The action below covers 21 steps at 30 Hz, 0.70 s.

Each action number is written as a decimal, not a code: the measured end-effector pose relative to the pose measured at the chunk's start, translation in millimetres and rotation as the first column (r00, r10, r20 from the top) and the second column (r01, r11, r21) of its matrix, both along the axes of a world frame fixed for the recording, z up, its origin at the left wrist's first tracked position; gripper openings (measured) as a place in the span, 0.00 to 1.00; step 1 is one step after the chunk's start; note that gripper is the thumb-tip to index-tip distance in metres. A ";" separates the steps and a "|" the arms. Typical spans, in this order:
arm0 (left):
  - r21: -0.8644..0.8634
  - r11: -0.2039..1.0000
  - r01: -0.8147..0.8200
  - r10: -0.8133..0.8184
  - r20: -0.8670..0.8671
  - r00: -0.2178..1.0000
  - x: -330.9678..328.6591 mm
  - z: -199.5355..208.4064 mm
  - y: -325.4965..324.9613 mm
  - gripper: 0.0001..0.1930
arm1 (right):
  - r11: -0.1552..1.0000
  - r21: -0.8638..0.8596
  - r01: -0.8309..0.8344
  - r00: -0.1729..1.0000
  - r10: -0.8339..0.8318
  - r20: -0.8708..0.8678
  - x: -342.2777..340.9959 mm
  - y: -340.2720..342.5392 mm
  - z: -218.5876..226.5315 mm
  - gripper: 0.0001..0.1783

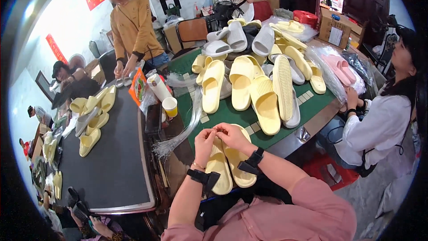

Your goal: Manually clean, inspect, and prepare rubber sandals for packaging in a workshop setting.

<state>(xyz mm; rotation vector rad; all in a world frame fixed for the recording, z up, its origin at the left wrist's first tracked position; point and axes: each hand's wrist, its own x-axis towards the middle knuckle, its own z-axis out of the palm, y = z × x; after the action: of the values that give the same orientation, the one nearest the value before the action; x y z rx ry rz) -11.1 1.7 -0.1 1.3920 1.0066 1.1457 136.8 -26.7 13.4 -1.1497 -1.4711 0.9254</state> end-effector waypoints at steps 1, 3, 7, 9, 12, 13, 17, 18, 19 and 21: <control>-0.030 1.000 0.007 -0.007 0.021 1.000 1.5 1.4 -0.7 0.08 | 1.000 0.001 0.016 1.000 -0.016 -0.010 0.1 -1.1 -2.7 0.11; -0.016 1.000 0.019 -0.018 0.042 0.999 1.9 -5.8 -0.4 0.07 | 0.999 0.031 0.045 0.999 -0.045 0.003 -0.1 0.7 -12.3 0.11; 0.016 1.000 -0.017 0.015 0.153 0.988 3.8 -7.3 -3.9 0.06 | 0.987 0.035 0.155 0.987 -0.153 -0.053 -2.6 0.8 -17.5 0.09; -0.015 1.000 -0.019 0.021 0.186 0.982 3.8 -5.0 -5.4 0.06 | 0.987 -0.002 0.164 0.981 -0.163 -0.107 -1.6 -0.7 -19.8 0.09; -0.030 0.999 -0.034 0.039 0.183 0.982 2.6 -2.7 -10.6 0.06 | 0.984 -0.033 0.177 0.973 -0.180 -0.143 -1.9 -3.1 -23.2 0.09; -0.023 0.999 -0.045 0.048 0.144 0.988 2.1 -3.3 -10.8 0.06 | 0.982 -0.034 0.186 0.974 -0.189 -0.128 -3.5 -3.9 -23.8 0.09; 0.027 0.998 -0.063 0.061 0.061 0.996 1.2 -7.1 -10.7 0.07 | 0.975 0.061 0.216 0.972 -0.208 -0.111 -6.1 -4.2 -29.0 0.09; 0.045 0.997 -0.062 0.060 0.037 0.998 4.5 -3.6 -7.0 0.08 | 0.966 0.112 0.235 0.966 -0.219 -0.139 -4.0 1.4 -30.9 0.08; 0.052 0.996 -0.073 0.073 0.009 0.997 3.4 -1.2 -7.3 0.08 | 0.985 -0.015 0.173 0.961 -0.172 -0.217 -3.9 -0.4 -25.9 0.07; 0.100 0.992 -0.077 0.082 -0.048 0.995 3.8 -2.3 -4.2 0.08 | 0.975 -0.017 0.222 0.943 -0.219 -0.251 -3.4 -2.3 -16.8 0.06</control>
<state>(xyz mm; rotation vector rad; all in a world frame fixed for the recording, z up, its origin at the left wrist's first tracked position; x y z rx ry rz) -7.3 -2.5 -2.4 1.4773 1.0634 1.2376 133.4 -28.9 -3.4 -1.1180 -1.1169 0.8697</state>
